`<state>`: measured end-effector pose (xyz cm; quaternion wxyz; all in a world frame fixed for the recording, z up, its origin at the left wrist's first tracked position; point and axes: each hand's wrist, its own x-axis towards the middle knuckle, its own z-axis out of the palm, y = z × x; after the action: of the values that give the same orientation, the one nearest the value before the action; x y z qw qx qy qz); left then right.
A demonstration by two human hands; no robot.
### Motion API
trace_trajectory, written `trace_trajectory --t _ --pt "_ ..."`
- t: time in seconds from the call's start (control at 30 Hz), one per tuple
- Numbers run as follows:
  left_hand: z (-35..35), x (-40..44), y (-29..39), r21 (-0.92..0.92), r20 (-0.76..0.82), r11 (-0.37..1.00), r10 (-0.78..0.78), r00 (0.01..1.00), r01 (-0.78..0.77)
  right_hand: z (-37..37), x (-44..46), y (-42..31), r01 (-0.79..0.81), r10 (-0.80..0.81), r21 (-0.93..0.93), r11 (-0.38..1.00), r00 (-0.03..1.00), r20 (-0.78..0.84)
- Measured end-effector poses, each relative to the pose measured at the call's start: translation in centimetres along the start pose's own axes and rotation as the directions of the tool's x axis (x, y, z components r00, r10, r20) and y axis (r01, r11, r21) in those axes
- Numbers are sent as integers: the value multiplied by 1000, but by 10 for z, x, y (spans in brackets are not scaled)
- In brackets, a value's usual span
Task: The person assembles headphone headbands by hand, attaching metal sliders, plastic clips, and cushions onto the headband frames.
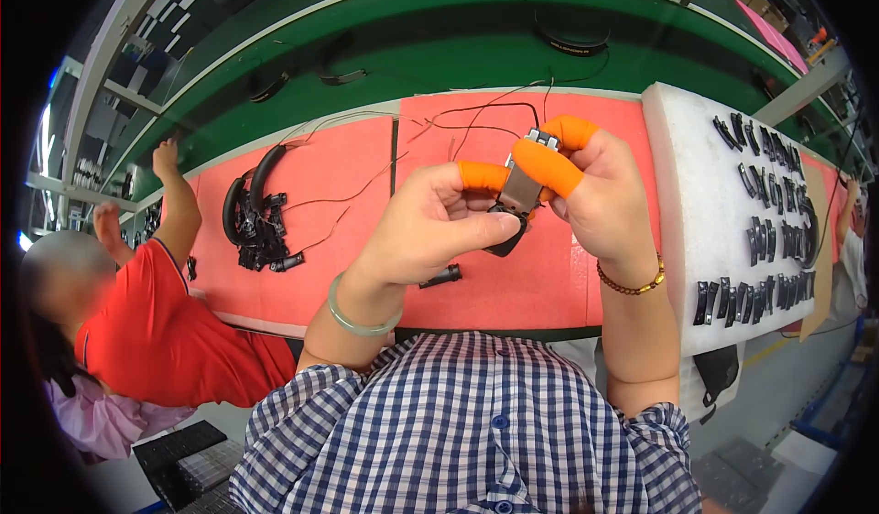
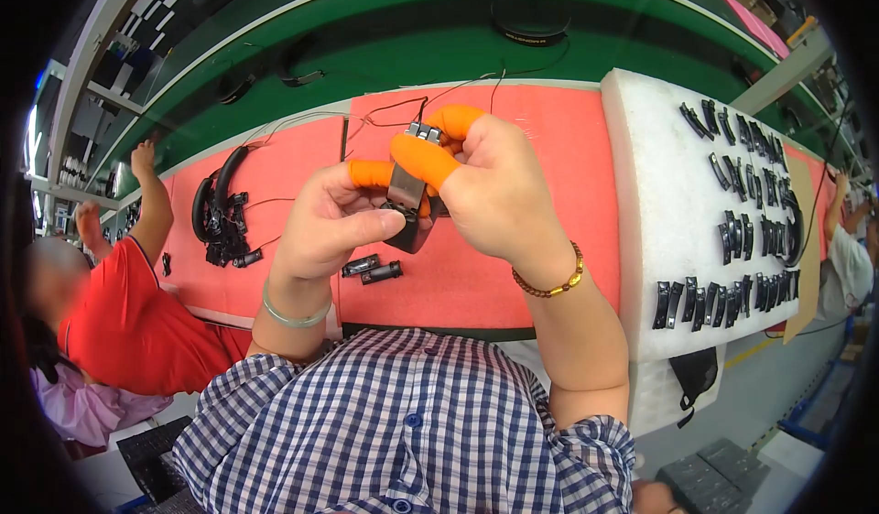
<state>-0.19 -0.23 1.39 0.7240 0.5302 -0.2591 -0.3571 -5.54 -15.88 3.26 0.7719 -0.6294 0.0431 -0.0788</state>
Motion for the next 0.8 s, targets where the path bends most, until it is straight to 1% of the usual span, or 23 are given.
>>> trace_trajectory --t 0.13,0.2,0.23,0.3,0.33,0.4,0.53,0.6,0.63,0.7,0.73,0.8 --pt "-2 0 -2 29 5 1000 2 1000 -2 0 2 5 -11 11 -12 1000 1000 15" --pt "-3 1 -4 51 1 998 31 1000 -31 2 2 10 85 -85 -7 996 996 -3" --pt "-4 1 -5 50 1 998 32 1000 -32 1 1 9 85 -85 -8 996 996 -3" --pt "-5 2 -5 -52 24 998 42 999 -41 1 0 5 27 -27 -17 999 999 24" --pt "-4 3 -4 -52 21 998 45 999 -44 2 0 5 28 -27 -19 999 999 29" --pt "0 7 0 -66 -43 997 -52 998 49 5 -2 7 106 -106 -6 994 994 0" --pt "-5 9 0 3 20 998 -65 998 65 2 -7 11 107 -108 17 994 994 15" --pt "-5 8 -1 39 20 998 -59 998 59 -6 -10 9 77 -50 -232 970 992 120" --pt "-5 7 0 40 23 998 -59 998 58 -7 -10 8 77 -51 -233 969 992 118" --pt "-3 4 0 211 6 976 61 998 -61 -8 -10 5 48 7 -338 940 987 160" --pt "-6 3 0 211 8 976 61 998 -61 -8 -11 6 48 6 -338 940 987 159" --pt "-15 1 0 468 31 870 158 987 -154 -5 -10 12 125 -69 -405 906 986 151"
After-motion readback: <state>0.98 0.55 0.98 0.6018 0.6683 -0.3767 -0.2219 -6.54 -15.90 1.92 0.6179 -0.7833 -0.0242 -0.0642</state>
